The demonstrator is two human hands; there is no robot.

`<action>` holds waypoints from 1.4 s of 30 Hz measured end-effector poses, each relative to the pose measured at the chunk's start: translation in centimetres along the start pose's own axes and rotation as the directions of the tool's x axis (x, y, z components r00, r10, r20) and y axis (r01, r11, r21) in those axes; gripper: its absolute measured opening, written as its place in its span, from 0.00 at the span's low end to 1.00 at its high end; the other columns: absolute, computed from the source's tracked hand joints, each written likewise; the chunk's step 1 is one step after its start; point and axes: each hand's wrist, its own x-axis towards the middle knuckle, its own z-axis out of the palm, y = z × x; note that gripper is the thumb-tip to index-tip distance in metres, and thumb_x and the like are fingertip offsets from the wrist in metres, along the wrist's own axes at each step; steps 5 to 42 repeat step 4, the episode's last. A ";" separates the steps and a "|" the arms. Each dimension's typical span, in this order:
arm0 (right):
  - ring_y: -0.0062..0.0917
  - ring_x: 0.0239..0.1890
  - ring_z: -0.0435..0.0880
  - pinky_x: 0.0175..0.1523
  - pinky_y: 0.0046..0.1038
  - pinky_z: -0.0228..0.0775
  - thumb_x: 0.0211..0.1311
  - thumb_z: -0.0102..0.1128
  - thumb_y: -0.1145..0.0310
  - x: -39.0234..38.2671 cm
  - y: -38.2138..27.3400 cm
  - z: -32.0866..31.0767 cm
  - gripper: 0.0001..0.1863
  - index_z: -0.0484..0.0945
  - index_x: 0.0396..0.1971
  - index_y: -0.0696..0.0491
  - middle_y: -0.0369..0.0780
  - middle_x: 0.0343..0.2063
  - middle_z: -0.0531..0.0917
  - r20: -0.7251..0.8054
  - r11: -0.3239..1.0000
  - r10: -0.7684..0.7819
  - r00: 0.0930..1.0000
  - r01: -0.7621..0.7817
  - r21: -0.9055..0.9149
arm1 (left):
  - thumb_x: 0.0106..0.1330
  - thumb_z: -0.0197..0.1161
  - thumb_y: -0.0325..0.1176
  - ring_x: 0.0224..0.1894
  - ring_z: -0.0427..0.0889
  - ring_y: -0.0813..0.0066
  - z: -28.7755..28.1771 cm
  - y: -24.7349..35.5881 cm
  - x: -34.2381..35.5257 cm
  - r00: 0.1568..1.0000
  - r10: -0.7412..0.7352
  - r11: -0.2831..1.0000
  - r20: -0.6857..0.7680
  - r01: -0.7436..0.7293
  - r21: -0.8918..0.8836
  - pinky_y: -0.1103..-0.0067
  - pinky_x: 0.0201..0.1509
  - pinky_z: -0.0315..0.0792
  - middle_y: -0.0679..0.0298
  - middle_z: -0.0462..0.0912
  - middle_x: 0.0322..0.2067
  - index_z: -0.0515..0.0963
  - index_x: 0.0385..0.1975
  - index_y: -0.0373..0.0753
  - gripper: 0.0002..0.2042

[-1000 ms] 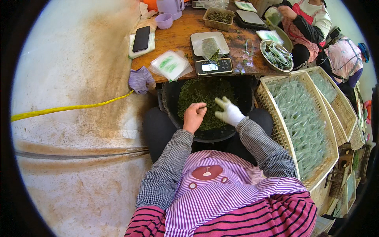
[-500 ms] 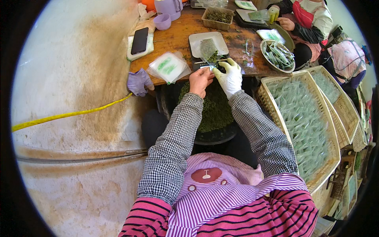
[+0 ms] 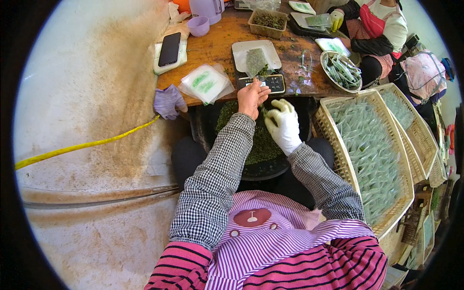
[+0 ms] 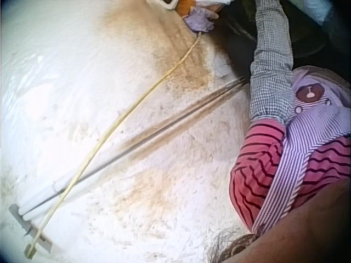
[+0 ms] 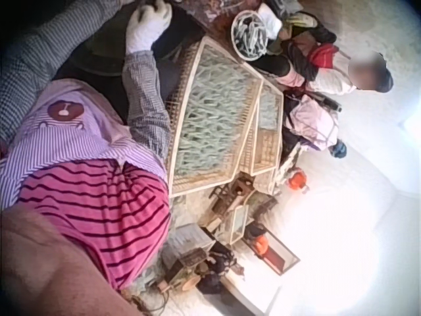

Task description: The person scoops dried green leaves from a large bowl, weighs them on a digital scale, and places them into small plastic bags. The filled bags are then placed into a nearby basket. The person repeats this process continuously.

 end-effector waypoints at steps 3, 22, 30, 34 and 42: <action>0.44 0.62 0.61 0.63 0.43 0.54 0.44 0.65 0.66 -1.2 0.5 -0.2 0.19 0.79 0.41 0.48 0.46 0.57 0.68 0.154 0.997 0.038 0.987 -0.026 -0.077 | 0.69 0.51 0.42 0.37 0.82 0.73 0.0 -0.2 -0.2 1.000 -0.001 0.999 0.003 0.001 0.046 0.83 0.35 0.77 0.56 0.80 0.37 0.71 0.47 0.29 0.20; 0.44 0.63 0.60 0.64 0.42 0.54 0.44 0.65 0.66 -0.2 0.9 -0.4 0.22 0.78 0.45 0.47 0.46 0.58 0.68 0.122 0.997 0.031 0.992 -0.023 -0.068 | 0.68 0.53 0.44 0.37 0.82 0.72 -0.1 -0.4 0.1 1.000 0.000 0.999 0.014 -0.001 0.041 0.83 0.35 0.77 0.57 0.80 0.37 0.71 0.48 0.30 0.21; 0.44 0.63 0.60 0.64 0.42 0.54 0.44 0.65 0.66 -0.2 0.9 -0.4 0.22 0.78 0.45 0.47 0.46 0.58 0.68 0.122 0.997 0.031 0.992 -0.023 -0.068 | 0.68 0.53 0.44 0.37 0.82 0.72 -0.1 -0.4 0.1 1.000 0.000 0.999 0.014 -0.001 0.041 0.83 0.35 0.77 0.57 0.80 0.37 0.71 0.48 0.30 0.21; 0.44 0.63 0.60 0.64 0.42 0.54 0.44 0.65 0.66 -0.2 0.9 -0.4 0.22 0.78 0.45 0.47 0.46 0.58 0.68 0.122 0.997 0.031 0.992 -0.023 -0.068 | 0.68 0.53 0.44 0.37 0.82 0.72 -0.1 -0.4 0.1 1.000 0.000 0.999 0.014 -0.001 0.041 0.83 0.35 0.77 0.57 0.80 0.37 0.71 0.48 0.30 0.21; 0.44 0.63 0.60 0.64 0.42 0.54 0.44 0.65 0.66 -0.2 0.9 -0.4 0.22 0.78 0.45 0.47 0.46 0.58 0.68 0.122 0.997 0.031 0.992 -0.023 -0.068 | 0.68 0.53 0.44 0.37 0.82 0.72 -0.1 -0.4 0.1 1.000 0.000 0.999 0.014 -0.001 0.041 0.83 0.35 0.77 0.57 0.80 0.37 0.71 0.48 0.30 0.21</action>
